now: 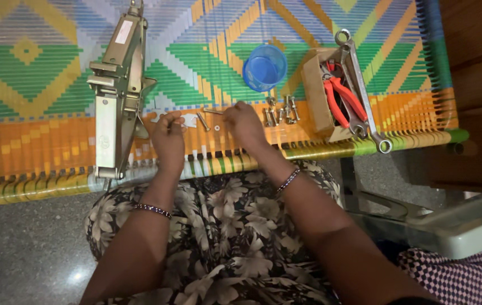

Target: The person sits on the floor and repeatedly picks up small metal screws and nuts from a woven mat, threads them together by hand, and places the assembled pairs into a small blue plastic container. A metal door latch and a box of tools remain on the mat nearby.

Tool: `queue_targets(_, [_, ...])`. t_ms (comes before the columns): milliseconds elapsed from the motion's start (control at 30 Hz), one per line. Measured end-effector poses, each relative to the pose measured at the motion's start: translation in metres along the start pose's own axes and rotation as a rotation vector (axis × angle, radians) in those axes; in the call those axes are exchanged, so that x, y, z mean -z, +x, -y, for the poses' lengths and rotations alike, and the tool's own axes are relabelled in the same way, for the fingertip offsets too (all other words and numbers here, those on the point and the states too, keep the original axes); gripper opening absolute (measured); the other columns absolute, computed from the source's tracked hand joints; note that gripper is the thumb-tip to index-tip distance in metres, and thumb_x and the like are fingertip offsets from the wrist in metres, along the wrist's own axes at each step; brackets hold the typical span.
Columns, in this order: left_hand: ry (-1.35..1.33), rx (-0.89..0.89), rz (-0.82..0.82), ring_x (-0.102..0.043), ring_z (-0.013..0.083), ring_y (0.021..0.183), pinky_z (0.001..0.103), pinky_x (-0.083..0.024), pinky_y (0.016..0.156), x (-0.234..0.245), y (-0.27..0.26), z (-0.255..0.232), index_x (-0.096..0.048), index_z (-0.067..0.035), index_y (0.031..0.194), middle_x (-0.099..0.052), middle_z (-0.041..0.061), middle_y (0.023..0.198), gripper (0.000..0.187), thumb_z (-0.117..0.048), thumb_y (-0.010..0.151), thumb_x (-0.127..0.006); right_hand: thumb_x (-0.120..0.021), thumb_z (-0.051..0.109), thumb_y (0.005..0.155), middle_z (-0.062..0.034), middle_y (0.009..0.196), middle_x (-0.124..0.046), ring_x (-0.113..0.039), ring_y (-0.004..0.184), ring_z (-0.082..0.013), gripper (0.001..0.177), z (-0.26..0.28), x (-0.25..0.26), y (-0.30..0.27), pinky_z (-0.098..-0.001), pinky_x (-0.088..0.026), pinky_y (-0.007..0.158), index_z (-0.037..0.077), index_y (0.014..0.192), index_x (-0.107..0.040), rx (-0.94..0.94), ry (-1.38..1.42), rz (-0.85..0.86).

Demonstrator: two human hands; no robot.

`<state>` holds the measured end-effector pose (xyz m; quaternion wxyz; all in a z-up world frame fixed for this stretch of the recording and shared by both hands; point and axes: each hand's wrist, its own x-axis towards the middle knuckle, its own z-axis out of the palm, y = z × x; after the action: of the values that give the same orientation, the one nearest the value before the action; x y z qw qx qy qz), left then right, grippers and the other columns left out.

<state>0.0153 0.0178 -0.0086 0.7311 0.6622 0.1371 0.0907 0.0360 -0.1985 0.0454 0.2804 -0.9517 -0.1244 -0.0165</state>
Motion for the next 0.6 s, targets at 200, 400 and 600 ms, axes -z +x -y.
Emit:
queue_targets(200, [0.079,0.114,0.102,-0.065,0.0086,0.086,0.024,-0.052,0.077,-0.004,-0.010,-0.005,-0.070,-0.003,0.116,-0.073,0.002,0.102,0.021,-0.008,0.098,-0.061,-0.076,0.014,0.076,-0.0087,0.093,-0.066,-0.061,0.096,-0.0332,0.014,0.007,-0.024,-0.001,-0.0463,-0.049,0.086,0.011,0.087,-0.069,0.150,-0.049,-0.028])
queue_targets(400, [0.392,-0.018,0.176,-0.064,0.0131,0.082,0.030,-0.053,0.078,-0.009,-0.017,-0.011,-0.073,-0.007,0.117,-0.074,0.005,0.098,0.021,-0.015,0.099,-0.066,-0.073,0.012,0.078,-0.0072,0.095,-0.065,-0.060,0.097,-0.0317,0.013,0.006,-0.019,0.002,-0.0463,-0.046,0.082,0.012,0.091,-0.070,0.124,-0.094,-0.056])
queue_targets(600, [0.441,-0.057,0.144,-0.070,0.0204,0.093,0.035,-0.053,0.082,-0.005,-0.014,-0.010,-0.072,-0.005,0.118,-0.075,0.011,0.108,0.021,-0.015,0.099,-0.068,-0.067,0.016,0.081,-0.0036,0.096,-0.064,-0.060,0.100,-0.0267,0.009,0.024,-0.011,0.000,-0.0450,-0.044,0.086,0.016,0.090,-0.068,0.297,-0.257,-0.070])
